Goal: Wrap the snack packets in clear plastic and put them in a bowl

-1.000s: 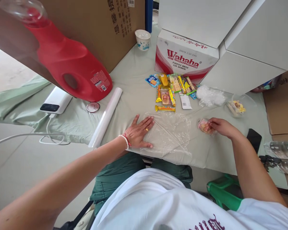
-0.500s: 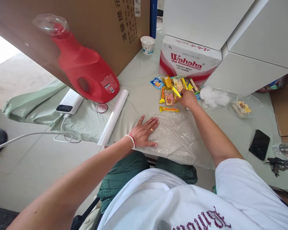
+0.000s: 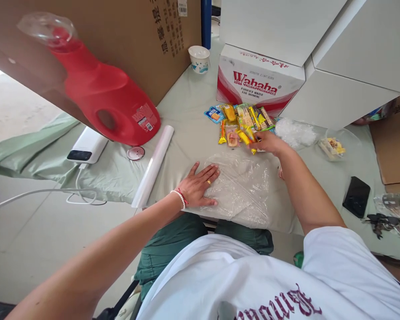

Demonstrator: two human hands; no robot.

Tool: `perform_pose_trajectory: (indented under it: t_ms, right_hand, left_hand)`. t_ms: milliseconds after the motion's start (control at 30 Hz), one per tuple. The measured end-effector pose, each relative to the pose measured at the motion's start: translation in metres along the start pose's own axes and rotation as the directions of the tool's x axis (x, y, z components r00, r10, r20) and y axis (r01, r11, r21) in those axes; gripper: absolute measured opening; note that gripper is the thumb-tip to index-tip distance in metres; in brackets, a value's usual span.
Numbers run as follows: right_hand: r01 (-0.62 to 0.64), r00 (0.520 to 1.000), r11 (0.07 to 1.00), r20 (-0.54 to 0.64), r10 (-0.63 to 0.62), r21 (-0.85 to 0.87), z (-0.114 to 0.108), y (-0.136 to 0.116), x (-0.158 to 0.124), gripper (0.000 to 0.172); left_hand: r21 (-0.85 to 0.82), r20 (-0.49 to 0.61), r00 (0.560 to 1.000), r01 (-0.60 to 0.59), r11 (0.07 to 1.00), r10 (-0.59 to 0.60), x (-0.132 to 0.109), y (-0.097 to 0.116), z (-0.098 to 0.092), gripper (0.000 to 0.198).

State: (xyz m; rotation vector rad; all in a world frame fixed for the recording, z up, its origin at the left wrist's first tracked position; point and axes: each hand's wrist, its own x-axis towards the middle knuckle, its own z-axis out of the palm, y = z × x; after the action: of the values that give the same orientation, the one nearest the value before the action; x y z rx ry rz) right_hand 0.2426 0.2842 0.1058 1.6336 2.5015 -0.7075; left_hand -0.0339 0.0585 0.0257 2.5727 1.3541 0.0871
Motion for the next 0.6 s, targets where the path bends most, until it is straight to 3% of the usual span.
perform_pose_trajectory:
  t_ms: [67,133,267,333,400,500,600]
  right_hand:
    - [-0.175,0.972,0.973,-0.129,0.195,0.151,-0.005,0.01,0.016,0.04]
    - [-0.266,0.933,0.949,-0.201,0.298,0.17,-0.003,0.008,0.037,0.042]
    - [-0.247,0.95,0.969,-0.193,0.246,0.02,0.01,-0.019,0.071,0.046]
    - [-0.236,0.953,0.971,-0.186,0.238,0.034,0.016,-0.031,0.076,0.046]
    - [-0.25,0.945,0.953,-0.174,0.279,0.172,0.016,-0.034,0.072,0.044]
    - [-0.232,0.929,0.848,-0.15,0.338,0.476,0.005,-0.018,0.049,0.043]
    - [-0.069,0.962,0.8,-0.172,0.212,0.597,-0.014,0.003,0.009,0.042]
  left_hand:
    - [0.007,0.001,1.0,0.003,1.0,-0.003,0.0,0.0,0.0,0.115]
    - [0.017,0.008,1.0,0.013,1.0,-0.013,0.0,0.0,0.0,0.116]
    - [0.026,0.023,1.0,0.018,1.0,-0.019,0.001,0.0,0.0,0.114]
    - [0.028,0.024,0.999,0.02,0.999,-0.021,0.001,0.001,-0.001,0.113]
    - [0.025,0.025,0.999,0.026,0.999,-0.026,0.001,0.001,-0.001,0.113]
    - [0.018,0.024,0.999,0.027,0.999,-0.027,0.002,0.0,-0.001,0.114]
    - [0.021,0.021,1.0,0.022,1.0,-0.022,0.002,0.0,-0.001,0.114]
